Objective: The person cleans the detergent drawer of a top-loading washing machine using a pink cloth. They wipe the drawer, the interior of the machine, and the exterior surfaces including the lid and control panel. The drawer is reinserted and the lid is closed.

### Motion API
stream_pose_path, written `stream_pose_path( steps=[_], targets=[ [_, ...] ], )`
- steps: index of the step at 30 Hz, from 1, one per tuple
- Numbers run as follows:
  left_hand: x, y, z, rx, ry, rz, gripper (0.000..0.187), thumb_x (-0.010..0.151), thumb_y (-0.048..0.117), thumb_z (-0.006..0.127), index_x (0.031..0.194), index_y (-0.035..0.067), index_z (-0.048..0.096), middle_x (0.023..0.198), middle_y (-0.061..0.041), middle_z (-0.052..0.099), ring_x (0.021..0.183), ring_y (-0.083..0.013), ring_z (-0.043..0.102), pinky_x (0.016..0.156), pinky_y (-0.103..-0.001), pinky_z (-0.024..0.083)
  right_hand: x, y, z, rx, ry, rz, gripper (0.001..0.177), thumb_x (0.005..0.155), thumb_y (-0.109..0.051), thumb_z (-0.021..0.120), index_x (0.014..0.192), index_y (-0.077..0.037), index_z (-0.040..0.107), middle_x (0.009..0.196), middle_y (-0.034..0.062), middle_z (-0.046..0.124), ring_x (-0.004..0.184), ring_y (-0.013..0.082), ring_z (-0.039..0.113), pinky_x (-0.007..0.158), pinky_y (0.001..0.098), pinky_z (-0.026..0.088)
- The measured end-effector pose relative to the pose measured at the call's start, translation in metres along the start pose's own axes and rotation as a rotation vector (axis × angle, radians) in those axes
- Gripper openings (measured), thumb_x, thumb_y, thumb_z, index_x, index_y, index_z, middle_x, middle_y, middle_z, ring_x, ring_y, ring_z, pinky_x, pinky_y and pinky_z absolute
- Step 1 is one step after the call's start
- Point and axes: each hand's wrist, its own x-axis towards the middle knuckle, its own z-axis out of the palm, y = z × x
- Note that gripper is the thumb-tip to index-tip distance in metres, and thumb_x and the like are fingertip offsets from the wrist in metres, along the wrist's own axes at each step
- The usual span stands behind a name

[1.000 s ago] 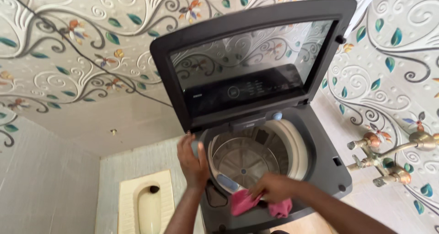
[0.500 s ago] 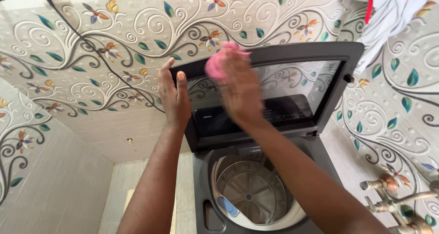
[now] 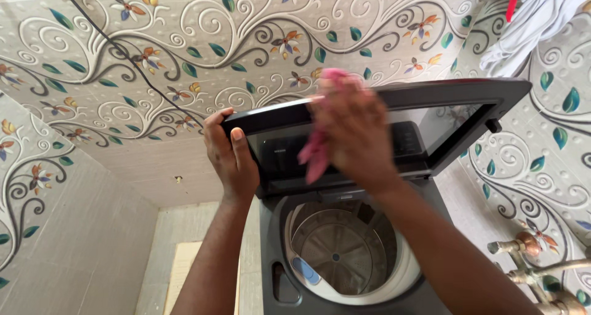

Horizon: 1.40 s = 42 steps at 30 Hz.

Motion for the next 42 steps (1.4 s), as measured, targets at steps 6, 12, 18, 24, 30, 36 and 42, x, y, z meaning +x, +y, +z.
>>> stream_pose_path(
  steps=[6,12,18,24,30,36,42],
  targets=[
    [-0.030,0.025,-0.017,-0.248,0.112,-0.180,0.040,0.112,0.038,0.045,0.117,0.000,0.057,0.112,-0.014,0.060,0.108,-0.0244,0.059,0.102,-0.038,0.045,-0.054,0.046,-0.079,0.034,0.147,0.190,0.029,0.104,-0.012,0.069,0.132,-0.005,0.067,0.136,0.0115,0.066,0.134,0.0316,0.058,0.119,0.0475,0.035],
    [-0.082,0.051,-0.046,-0.537,0.242,-0.385,0.035,0.103,0.032,0.045,0.093,0.002,0.058,0.097,-0.013,0.061,0.090,-0.0223,0.063,0.087,-0.041,0.052,-0.099,0.037,-0.145,0.245,0.036,0.365,0.018,0.105,-0.013,0.062,0.119,-0.005,0.068,0.113,0.0085,0.072,0.107,0.0250,0.066,0.105,0.0360,0.044],
    [-0.126,0.075,-0.073,-0.557,0.226,-0.479,0.034,0.104,0.030,0.045,0.086,0.002,0.053,0.093,-0.016,0.062,0.091,-0.0236,0.062,0.108,-0.047,0.052,-0.125,-0.001,-0.169,0.136,-0.108,0.559,0.013,0.099,-0.014,0.063,0.102,-0.007,0.074,0.102,0.0043,0.075,0.088,0.0222,0.067,0.090,0.0330,0.047],
    [-0.147,0.087,-0.090,-0.492,0.224,-0.672,0.037,0.106,0.021,0.040,0.077,0.002,0.053,0.086,-0.017,0.062,0.089,-0.0269,0.060,0.109,-0.048,0.049,-0.148,-0.023,-0.173,0.092,-0.082,0.563,0.013,0.103,-0.017,0.061,0.106,-0.010,0.072,0.105,0.0010,0.075,0.095,0.0200,0.069,0.095,0.0334,0.046],
    [-0.141,0.079,-0.114,-0.593,-0.053,-0.754,0.039,0.103,0.021,0.040,0.073,0.002,0.056,0.082,-0.014,0.062,0.088,-0.0252,0.062,0.102,-0.044,0.051,-0.137,-0.034,-0.191,0.060,-0.377,0.833,0.023,0.101,-0.023,0.058,0.112,-0.015,0.077,0.104,0.0031,0.076,0.093,0.0256,0.069,0.090,0.0373,0.050],
    [-0.106,0.067,-0.133,-0.414,-0.665,-1.116,0.049,0.099,0.033,0.058,0.062,0.000,0.055,0.065,-0.013,0.060,0.074,-0.0211,0.063,0.078,-0.037,0.051,-0.133,-0.027,-0.181,0.135,-0.812,1.005,0.038,0.098,-0.032,0.055,0.126,-0.017,0.073,0.111,0.0093,0.076,0.103,0.0321,0.069,0.091,0.0423,0.051],
    [-0.106,0.087,-0.106,0.413,-1.063,-1.005,0.060,0.092,0.050,0.061,0.057,0.003,0.069,0.047,-0.013,0.058,0.045,-0.0258,0.054,0.053,-0.042,0.044,-0.173,-0.028,-0.155,0.288,-0.925,0.834,0.046,0.095,-0.033,0.055,0.136,-0.014,0.064,0.135,0.0084,0.067,0.126,0.0298,0.059,0.105,0.0415,0.044]
  ],
)
